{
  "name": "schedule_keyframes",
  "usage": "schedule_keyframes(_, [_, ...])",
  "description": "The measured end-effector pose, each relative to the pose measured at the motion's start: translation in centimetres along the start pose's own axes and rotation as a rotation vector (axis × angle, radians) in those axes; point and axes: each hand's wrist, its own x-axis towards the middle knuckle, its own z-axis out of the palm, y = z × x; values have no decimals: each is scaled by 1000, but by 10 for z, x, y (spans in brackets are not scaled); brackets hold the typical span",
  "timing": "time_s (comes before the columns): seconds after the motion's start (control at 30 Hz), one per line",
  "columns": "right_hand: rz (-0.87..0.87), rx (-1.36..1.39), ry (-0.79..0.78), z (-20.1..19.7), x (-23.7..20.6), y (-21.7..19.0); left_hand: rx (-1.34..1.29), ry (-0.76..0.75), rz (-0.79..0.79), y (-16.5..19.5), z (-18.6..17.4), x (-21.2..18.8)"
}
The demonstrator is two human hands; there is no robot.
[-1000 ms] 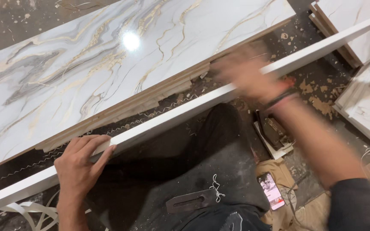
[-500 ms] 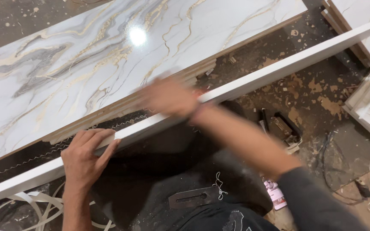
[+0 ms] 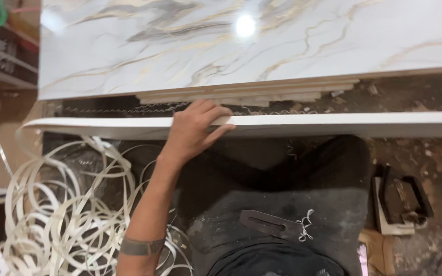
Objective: The person sits on the floor with a long wood panel across their lap and applies white edge banding tape to its front edge using a hand-held edge banding iron, pressing the tape along the length. They then run a small hand trimmer along the edge and peel off excess tape, working along the panel before setting it aside.
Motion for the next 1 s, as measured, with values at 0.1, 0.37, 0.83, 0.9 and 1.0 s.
schedule_keyframes(0.1, [-84,23,47,-2,-11,-38,-44,-2,47,-5,-7,-7])
schedule_keyframes(0.37, [-693,497,146,-2,-17,-307,-50,33,18,-12,-12,-27])
schedule_keyframes(0.83, [-486,810,64,-17,-14,-364,-158,142,-99,-30,-13,-37])
schedule_keyframes(0.9, [-467,908,-2,-14,-12,-360,-159,144,-103,-29,-13,-37])
schedule_keyframes(1.0, [-456,1053,-104,-12,-9,-348,-134,146,-95,-28,-12,-37])
